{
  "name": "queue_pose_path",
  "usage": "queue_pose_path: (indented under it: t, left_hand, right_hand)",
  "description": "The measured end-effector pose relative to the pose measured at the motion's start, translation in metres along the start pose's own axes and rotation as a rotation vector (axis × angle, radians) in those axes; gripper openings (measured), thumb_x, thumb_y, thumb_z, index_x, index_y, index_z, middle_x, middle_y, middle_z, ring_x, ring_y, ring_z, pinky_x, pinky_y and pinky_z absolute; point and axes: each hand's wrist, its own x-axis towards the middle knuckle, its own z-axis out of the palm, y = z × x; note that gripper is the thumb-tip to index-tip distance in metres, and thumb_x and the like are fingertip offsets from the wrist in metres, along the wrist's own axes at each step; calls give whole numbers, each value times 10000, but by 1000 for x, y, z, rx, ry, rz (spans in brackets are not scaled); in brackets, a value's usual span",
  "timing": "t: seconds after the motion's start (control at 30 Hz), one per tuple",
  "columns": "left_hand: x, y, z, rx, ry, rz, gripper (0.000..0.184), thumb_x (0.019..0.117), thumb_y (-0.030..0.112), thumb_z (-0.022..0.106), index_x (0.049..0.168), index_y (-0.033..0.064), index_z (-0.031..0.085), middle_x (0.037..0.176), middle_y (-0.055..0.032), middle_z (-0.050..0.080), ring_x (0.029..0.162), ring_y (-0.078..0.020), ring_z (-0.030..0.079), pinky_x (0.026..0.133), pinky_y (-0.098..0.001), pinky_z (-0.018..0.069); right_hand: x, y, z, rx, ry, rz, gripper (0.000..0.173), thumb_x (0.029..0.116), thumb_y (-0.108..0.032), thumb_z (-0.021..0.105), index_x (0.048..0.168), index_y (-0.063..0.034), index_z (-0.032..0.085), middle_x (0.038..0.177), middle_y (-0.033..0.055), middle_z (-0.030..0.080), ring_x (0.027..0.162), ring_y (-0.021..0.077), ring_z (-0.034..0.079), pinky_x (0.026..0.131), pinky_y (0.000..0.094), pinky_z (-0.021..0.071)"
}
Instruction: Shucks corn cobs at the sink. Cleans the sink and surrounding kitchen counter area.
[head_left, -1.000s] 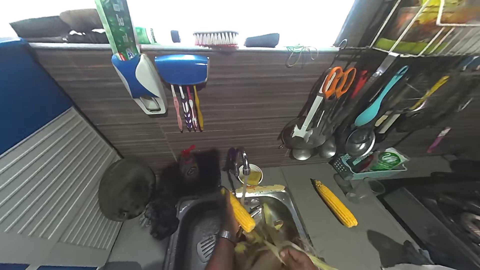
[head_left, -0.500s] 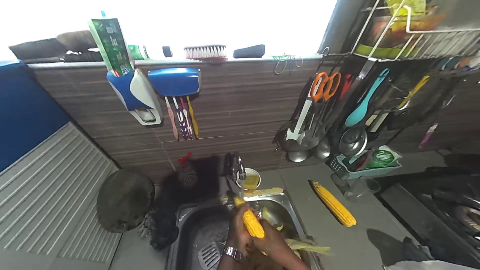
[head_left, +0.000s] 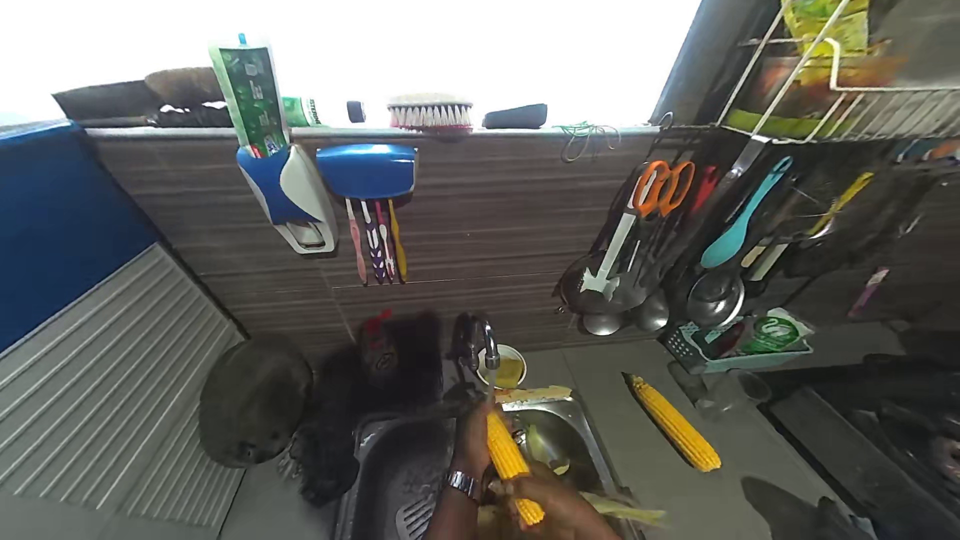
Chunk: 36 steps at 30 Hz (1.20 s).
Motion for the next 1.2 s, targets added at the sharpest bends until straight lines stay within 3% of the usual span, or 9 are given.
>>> queue_pose_path:
  t: [0.13, 0.2, 0.37, 0.57, 0.73, 0.9, 1.03, 1.13, 1.2]
  left_hand:
    - [21, -4, -5, 499, 184, 240, 323, 1086, 243, 508, 1106, -45, 654, 790, -142, 652, 641, -224, 643, 618, -420, 590]
    - [26, 1, -8, 520, 255, 247, 421, 1100, 330, 469, 1078, -43, 663, 815, -166, 652, 668, -255, 650, 655, -464, 592]
    - [7, 7, -8, -175, 243, 88, 600, 1098, 541, 238, 1150, 41, 567, 892, -140, 649, 767, -252, 656, 661, -433, 574]
    - [-29, -31, -32, 47, -40, 27, 690, 1077, 593, 267, 1308, 7, 548, 1007, -196, 687, 888, -297, 695, 789, -453, 605]
    - [-39, -24, -48, 168, 58, 59, 625, 1082, 547, 339, 1246, 28, 646, 1022, -180, 712, 896, -266, 710, 791, -450, 613]
    - [-50, -27, -34, 231, 37, 150, 450, 1114, 360, 369, 1251, 16, 625, 1067, -143, 707, 958, -204, 699, 844, -403, 605]
    - [-55, -28, -42, 286, 45, 138, 528, 1107, 456, 358, 1373, 61, 585, 1164, -166, 693, 1000, -259, 699, 858, -467, 607]
    - [-77, -32, -46, 452, -19, 65, 581, 1093, 445, 415, 1539, 82, 334, 1074, -191, 670, 782, -293, 710, 646, -466, 629]
    - [-86, -38, -53, 433, -26, 52, 545, 1090, 447, 418, 1435, 26, 447, 935, -186, 687, 670, -276, 690, 571, -418, 612]
  right_hand:
    - [3, -15, 15, -861, 364, 72, 699, 866, -468, 745, 1394, -58, 538, 1166, 165, 708, 1049, 312, 708, 932, 545, 571]
    - [2, -11, 23, -1062, 480, 59, 692, 890, -488, 705, 1399, -50, 535, 1230, 174, 692, 1102, 345, 698, 945, 577, 559]
    - [7, -4, 32, -1101, 629, -46, 680, 897, -488, 707, 1396, -52, 553, 1289, 182, 645, 1165, 348, 658, 940, 528, 568]
    - [3, 4, 22, -827, 353, -308, 746, 938, -385, 714, 1532, -28, 437, 1526, 236, 450, 1357, 341, 525, 1126, 483, 474]
    - [14, -11, 17, -608, 376, -362, 501, 993, -513, 607, 1134, -43, 703, 1287, 168, 621, 1177, 255, 622, 1011, 432, 538]
    - [46, -46, 30, -453, 338, -257, 863, 897, -593, 694, 1545, -99, 411, 1375, 156, 620, 1228, 239, 636, 1073, 474, 513]
    - [68, -65, 36, -483, 339, -221, 702, 938, -546, 663, 1433, -67, 529, 1223, 158, 685, 1111, 254, 679, 1001, 494, 541]
    - [80, -82, 40, -454, 465, -231, 589, 1007, -552, 568, 1294, -42, 635, 1123, 179, 692, 1050, 296, 666, 961, 528, 522]
    - [89, -89, 38, -310, 471, -246, 490, 1079, -437, 486, 1266, -23, 669, 1139, 173, 699, 1046, 271, 666, 955, 489, 531]
